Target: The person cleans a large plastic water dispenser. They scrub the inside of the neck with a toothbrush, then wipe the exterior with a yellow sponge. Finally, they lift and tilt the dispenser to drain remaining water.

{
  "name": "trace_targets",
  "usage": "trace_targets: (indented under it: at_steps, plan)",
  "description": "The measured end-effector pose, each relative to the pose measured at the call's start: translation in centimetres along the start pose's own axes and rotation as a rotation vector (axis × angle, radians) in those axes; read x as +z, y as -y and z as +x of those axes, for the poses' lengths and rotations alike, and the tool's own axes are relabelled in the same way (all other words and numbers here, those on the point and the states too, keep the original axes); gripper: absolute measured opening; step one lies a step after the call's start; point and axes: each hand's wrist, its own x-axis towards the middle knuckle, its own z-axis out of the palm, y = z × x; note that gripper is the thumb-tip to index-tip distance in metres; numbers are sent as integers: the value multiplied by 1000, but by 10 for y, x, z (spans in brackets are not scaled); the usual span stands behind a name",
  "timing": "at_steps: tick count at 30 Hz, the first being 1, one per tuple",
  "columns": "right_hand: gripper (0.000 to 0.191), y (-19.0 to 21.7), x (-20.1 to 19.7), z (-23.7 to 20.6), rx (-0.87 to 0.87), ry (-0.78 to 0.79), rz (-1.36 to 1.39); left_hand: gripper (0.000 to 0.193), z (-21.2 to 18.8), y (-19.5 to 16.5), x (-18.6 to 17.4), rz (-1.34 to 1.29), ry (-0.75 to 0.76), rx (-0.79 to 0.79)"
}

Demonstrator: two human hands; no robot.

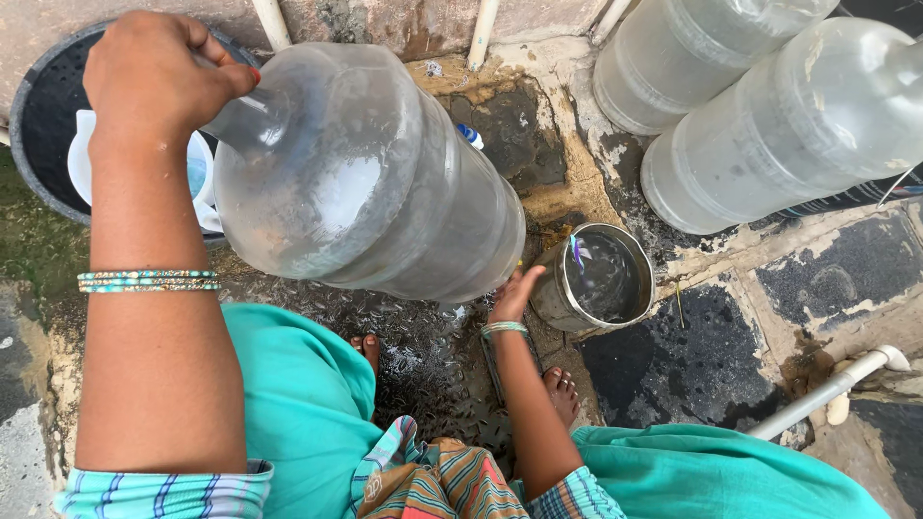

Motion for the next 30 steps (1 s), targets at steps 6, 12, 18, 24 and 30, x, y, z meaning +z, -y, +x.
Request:
trace_targets:
  at_steps: [6,12,18,24,30]
  plan:
    - [142,3,-5,-5,400,50,289,21,1,-2,-1,26,-22,-10]
    - [137,16,-28,7,314,-8,242,30,0,-3,-2,-2,28,-109]
    - [117,46,-25,18,47,-2,-121,43,-1,-5,0,-135,144,-275]
    - [97,50,45,-34,-808,323,-731,48,0,-7,4,-2,121,-151]
    - [86,43,49,-56,-1080,448,-858,45,-4,-12,-2,9,185,-188]
